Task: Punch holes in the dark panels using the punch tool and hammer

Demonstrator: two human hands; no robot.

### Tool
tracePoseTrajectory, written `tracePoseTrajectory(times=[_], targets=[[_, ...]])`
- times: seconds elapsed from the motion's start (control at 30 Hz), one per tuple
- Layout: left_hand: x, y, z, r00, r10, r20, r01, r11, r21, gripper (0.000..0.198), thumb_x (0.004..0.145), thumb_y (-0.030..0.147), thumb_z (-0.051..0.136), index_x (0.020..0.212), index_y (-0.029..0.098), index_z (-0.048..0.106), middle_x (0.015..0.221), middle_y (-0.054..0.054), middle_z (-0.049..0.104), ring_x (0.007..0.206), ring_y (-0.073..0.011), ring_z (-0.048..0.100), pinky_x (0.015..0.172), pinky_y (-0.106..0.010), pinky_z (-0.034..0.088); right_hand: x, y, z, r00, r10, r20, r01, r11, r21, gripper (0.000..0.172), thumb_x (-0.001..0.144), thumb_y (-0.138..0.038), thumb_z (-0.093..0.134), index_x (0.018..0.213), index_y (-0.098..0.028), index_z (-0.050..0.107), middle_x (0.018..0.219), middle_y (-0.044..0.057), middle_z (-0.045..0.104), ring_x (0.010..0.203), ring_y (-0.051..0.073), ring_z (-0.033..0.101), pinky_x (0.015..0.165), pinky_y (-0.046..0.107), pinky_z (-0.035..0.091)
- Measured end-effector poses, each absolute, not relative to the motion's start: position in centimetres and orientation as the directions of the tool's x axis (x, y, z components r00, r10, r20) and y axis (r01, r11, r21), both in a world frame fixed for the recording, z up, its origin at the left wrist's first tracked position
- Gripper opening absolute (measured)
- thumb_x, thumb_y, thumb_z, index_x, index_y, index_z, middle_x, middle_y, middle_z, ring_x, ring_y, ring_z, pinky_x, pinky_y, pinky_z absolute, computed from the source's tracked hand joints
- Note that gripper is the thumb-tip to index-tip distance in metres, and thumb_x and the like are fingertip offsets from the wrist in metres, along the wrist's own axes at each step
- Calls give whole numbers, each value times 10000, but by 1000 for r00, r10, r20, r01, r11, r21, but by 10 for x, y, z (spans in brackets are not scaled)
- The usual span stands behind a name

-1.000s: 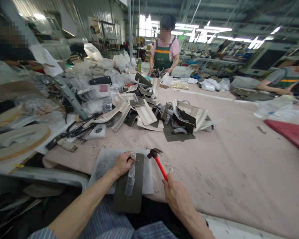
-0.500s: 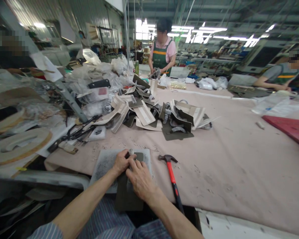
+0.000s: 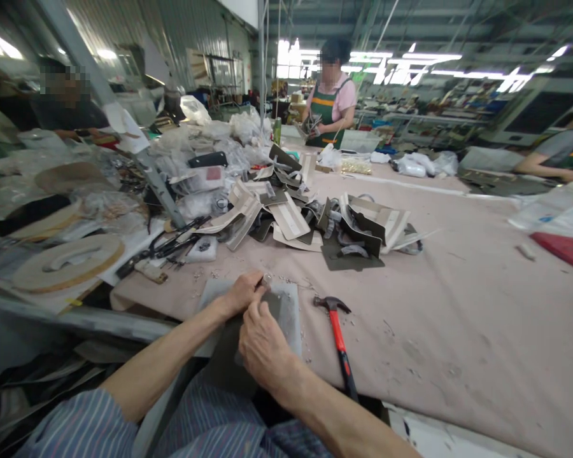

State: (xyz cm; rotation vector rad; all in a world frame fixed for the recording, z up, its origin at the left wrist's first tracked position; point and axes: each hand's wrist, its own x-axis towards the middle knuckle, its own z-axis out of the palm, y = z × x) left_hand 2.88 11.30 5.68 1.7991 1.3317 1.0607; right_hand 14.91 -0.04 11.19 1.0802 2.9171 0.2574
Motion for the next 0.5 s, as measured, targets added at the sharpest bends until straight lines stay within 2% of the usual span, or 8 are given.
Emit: tracePoseTrajectory(times=[0.1, 0.17, 0.23, 0.33, 0.43, 0.5], targets=[[29, 115, 50, -39, 996, 78, 188, -69, 980, 152, 796, 303, 640, 754, 177, 567, 651, -14, 653, 611, -163, 641, 586, -244, 480, 152, -4, 106, -742, 670, -36, 657, 736, 166, 222, 842, -64, 494, 900, -105, 704, 881, 163, 689, 912, 313, 605, 1012, 522, 376], [21, 115, 56, -160, 985, 63, 120, -44, 992, 148, 804, 301, 631, 793, 158, 593, 680, -26, 684, 629, -169, 659, 592, -247, 487, 155, -3, 107, -641, 763, -76, 749, 644, 154, 234, 848, -39, 460, 875, -103, 683, 787, 154, 674, 787, 292, 625, 885, 491, 446], [8, 112, 69, -213, 964, 160, 193, -119, 974, 166, 785, 312, 671, 789, 154, 621, 709, -29, 701, 660, -165, 652, 618, -244, 481, 160, 2, 109, -494, 864, -92, 855, 503, 126, 240, 864, -39, 434, 906, -102, 663, 749, 149, 665, 717, 279, 638, 756, 434, 471], [-10, 99, 86, -245, 929, 278, 318, -194, 928, 199, 799, 356, 692, 816, 163, 647, 731, -18, 701, 682, -160, 635, 648, -246, 477, 162, 8, 108, -324, 943, -70, 943, 328, 56, 283, 888, -58, 418, 1080, -92, 622, 754, 133, 665, 701, 260, 661, 692, 375, 469], [-15, 80, 80, -205, 938, 281, 360, -195, 913, 192, 813, 358, 689, 837, 172, 646, 736, -11, 686, 673, -156, 624, 646, -248, 477, 158, 8, 98, -215, 976, -39, 976, 214, -35, 388, 893, -114, 445, 1270, -84, 530, 873, 145, 674, 750, 257, 683, 658, 348, 478], [-9, 69, 62, -142, 963, 229, 348, -168, 922, 169, 823, 341, 673, 833, 176, 640, 733, -7, 673, 670, -154, 616, 644, -248, 476, 153, 6, 88, -140, 989, -48, 984, 133, -121, 390, 888, -146, 451, 1270, -101, 522, 910, 138, 677, 744, 248, 692, 627, 330, 479]])
